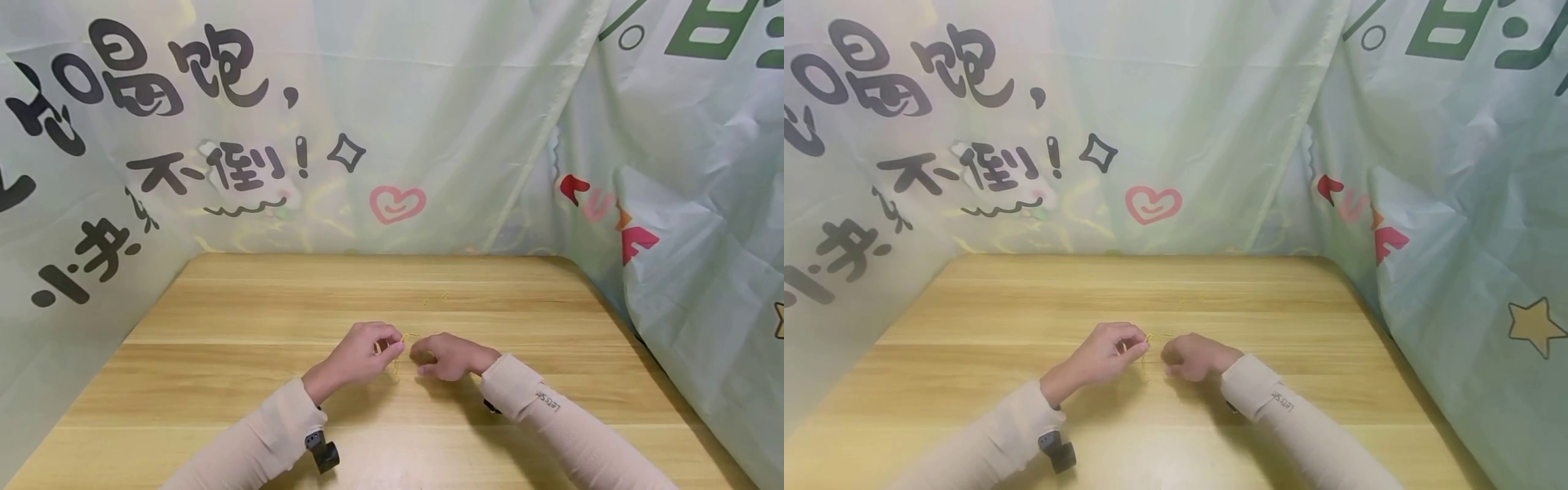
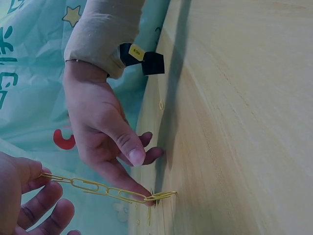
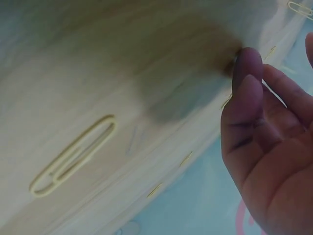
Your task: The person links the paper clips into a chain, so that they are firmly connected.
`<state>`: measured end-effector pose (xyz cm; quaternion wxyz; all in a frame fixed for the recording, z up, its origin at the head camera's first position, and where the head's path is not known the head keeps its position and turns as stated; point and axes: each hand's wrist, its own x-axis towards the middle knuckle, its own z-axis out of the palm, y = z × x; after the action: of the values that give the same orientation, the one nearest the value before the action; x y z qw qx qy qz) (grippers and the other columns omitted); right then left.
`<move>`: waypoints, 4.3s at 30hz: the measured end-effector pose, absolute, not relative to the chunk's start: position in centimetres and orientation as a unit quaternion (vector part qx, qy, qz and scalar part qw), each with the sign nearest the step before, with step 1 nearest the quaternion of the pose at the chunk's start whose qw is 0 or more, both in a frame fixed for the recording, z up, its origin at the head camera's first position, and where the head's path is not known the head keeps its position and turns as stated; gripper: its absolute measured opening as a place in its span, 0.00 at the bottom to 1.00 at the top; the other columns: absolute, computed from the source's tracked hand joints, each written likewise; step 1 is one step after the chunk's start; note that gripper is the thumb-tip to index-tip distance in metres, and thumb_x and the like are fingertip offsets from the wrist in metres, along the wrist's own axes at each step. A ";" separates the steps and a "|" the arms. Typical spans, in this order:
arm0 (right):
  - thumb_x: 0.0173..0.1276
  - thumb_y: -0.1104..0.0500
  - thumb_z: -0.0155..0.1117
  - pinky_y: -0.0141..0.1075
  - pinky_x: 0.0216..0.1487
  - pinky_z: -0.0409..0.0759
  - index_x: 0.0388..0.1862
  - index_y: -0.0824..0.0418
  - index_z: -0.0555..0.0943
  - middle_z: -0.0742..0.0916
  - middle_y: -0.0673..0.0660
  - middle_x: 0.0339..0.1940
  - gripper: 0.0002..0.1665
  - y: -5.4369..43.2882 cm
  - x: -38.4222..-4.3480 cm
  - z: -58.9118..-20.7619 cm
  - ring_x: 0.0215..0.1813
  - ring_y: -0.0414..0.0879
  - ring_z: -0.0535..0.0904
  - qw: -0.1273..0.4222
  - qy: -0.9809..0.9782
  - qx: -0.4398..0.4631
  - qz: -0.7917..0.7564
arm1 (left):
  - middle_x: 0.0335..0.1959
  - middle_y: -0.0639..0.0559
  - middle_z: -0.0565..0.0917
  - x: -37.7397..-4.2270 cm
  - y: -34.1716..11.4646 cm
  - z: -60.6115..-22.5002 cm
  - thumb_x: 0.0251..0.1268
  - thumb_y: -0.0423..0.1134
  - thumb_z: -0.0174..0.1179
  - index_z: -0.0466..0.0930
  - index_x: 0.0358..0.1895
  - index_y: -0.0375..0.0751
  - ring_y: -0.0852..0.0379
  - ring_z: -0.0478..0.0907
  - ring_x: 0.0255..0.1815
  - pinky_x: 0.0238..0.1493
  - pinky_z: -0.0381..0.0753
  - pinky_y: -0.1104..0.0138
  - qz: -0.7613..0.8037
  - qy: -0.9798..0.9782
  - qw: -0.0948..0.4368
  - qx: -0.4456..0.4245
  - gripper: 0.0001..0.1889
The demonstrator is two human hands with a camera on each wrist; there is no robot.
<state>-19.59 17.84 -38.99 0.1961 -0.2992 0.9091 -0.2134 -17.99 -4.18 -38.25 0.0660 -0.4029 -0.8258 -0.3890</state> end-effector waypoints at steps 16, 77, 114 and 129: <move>0.57 0.71 0.71 0.39 0.41 0.79 0.42 0.65 0.82 0.83 0.51 0.32 0.13 19.1 -19.8 -39.0 0.36 0.44 0.79 0.146 0.926 -0.287 -0.198 | 0.27 0.58 0.80 -18.2 -4.0 -38.4 0.69 0.35 0.56 0.82 0.34 0.38 0.63 0.76 0.29 0.33 0.79 0.69 -0.397 -0.819 0.065 -0.410 0.07; 0.66 0.71 0.61 0.31 0.28 0.73 0.37 0.63 0.76 0.82 0.58 0.28 0.05 18.6 -18.6 -36.9 0.27 0.43 0.75 0.039 0.846 -0.288 -0.447 | 0.26 0.58 0.80 -18.3 -4.0 -38.3 0.68 0.36 0.57 0.82 0.34 0.39 0.62 0.77 0.28 0.32 0.78 0.70 -0.391 -0.817 0.063 -0.419 0.06; 0.62 0.72 0.66 0.33 0.32 0.80 0.36 0.67 0.84 0.86 0.60 0.33 0.05 18.6 -18.4 -36.4 0.32 0.44 0.82 0.043 0.842 -0.288 -0.455 | 0.26 0.58 0.80 -18.1 -3.9 -38.0 0.68 0.35 0.58 0.83 0.34 0.39 0.65 0.75 0.29 0.33 0.78 0.71 -0.383 -0.822 0.062 -0.417 0.06; 0.60 0.71 0.68 0.36 0.36 0.81 0.39 0.66 0.85 0.85 0.58 0.41 0.08 18.4 -18.2 -36.0 0.34 0.42 0.82 -0.007 0.864 -0.277 -0.421 | 0.25 0.58 0.80 -18.3 -3.9 -37.9 0.68 0.35 0.58 0.83 0.33 0.39 0.65 0.76 0.28 0.32 0.79 0.68 -0.380 -0.817 0.071 -0.428 0.06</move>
<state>-18.22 18.44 -35.97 -0.0070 -0.2766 0.8640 -0.4206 -18.30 -3.86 -37.90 0.0712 -0.4282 -0.8169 -0.3798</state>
